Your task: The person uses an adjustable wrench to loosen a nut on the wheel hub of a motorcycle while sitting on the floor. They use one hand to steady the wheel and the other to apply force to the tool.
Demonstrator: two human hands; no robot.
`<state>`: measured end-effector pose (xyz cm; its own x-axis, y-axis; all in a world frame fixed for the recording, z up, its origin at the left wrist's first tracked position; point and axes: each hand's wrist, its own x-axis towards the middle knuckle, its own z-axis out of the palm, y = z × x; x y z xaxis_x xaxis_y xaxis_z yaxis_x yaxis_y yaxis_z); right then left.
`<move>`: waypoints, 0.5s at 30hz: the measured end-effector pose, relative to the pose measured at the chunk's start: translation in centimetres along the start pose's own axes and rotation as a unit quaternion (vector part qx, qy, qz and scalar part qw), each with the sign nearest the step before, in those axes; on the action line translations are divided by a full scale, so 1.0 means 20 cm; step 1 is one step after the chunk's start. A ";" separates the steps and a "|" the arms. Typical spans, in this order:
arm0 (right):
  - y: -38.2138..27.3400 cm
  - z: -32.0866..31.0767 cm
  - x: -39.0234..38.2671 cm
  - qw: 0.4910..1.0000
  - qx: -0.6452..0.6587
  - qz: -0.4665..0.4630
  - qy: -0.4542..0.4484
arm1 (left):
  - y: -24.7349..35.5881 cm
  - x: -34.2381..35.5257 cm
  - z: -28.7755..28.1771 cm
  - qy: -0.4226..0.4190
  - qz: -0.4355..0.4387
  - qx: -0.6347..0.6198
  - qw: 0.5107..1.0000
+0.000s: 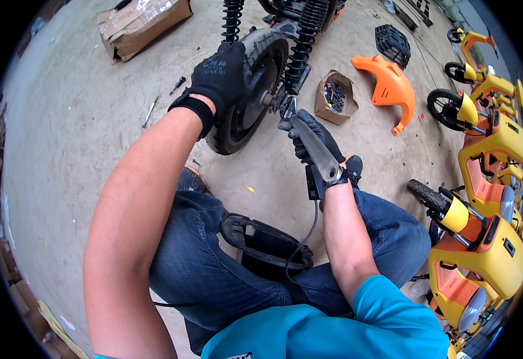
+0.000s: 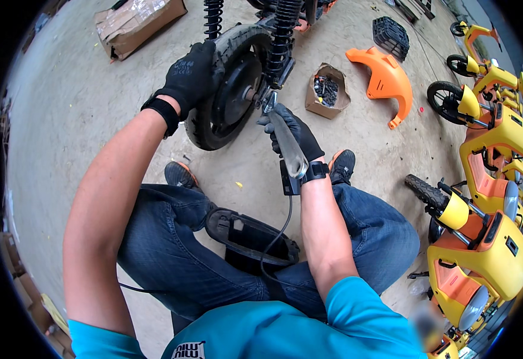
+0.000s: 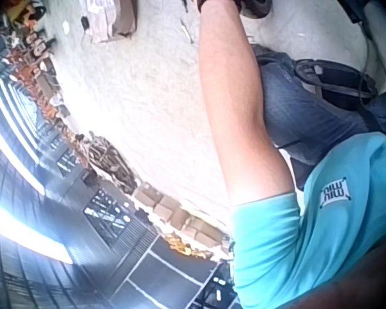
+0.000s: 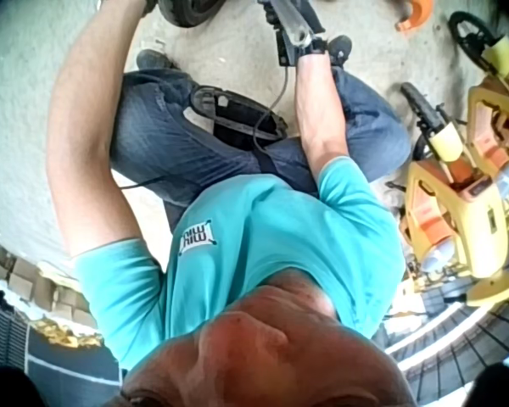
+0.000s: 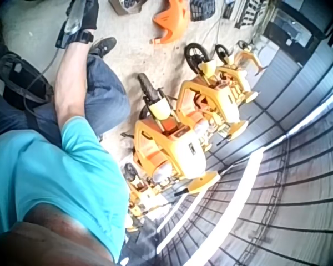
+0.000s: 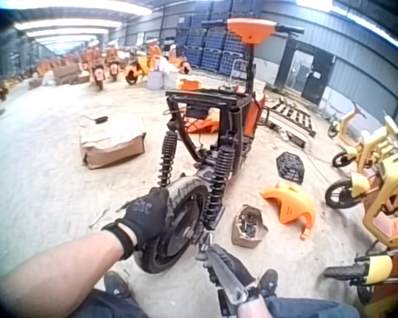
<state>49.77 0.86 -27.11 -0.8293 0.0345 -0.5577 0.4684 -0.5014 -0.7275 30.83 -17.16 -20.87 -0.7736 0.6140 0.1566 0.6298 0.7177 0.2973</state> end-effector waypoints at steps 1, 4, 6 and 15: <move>0.01 -0.02 0.01 1.000 0.018 0.005 -0.004 | 0.01 0.00 0.00 -0.005 -0.003 0.002 1.000; 0.01 -0.03 0.02 0.998 0.058 0.015 -0.011 | 0.01 -0.01 -0.01 0.004 0.008 -0.005 1.000; 0.01 -0.02 0.02 0.998 0.064 0.014 -0.010 | 0.01 -0.01 -0.02 0.007 0.013 -0.008 1.000; 0.02 0.06 0.05 0.998 0.054 -0.004 0.032 | 0.02 -0.01 -0.03 -0.013 -0.012 0.000 1.000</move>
<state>48.66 -0.29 -27.47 -0.8100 0.0924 -0.5791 0.4231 -0.5917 -0.6862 31.20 -17.08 -20.25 -0.7865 0.6050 0.1241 0.6108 0.7324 0.3010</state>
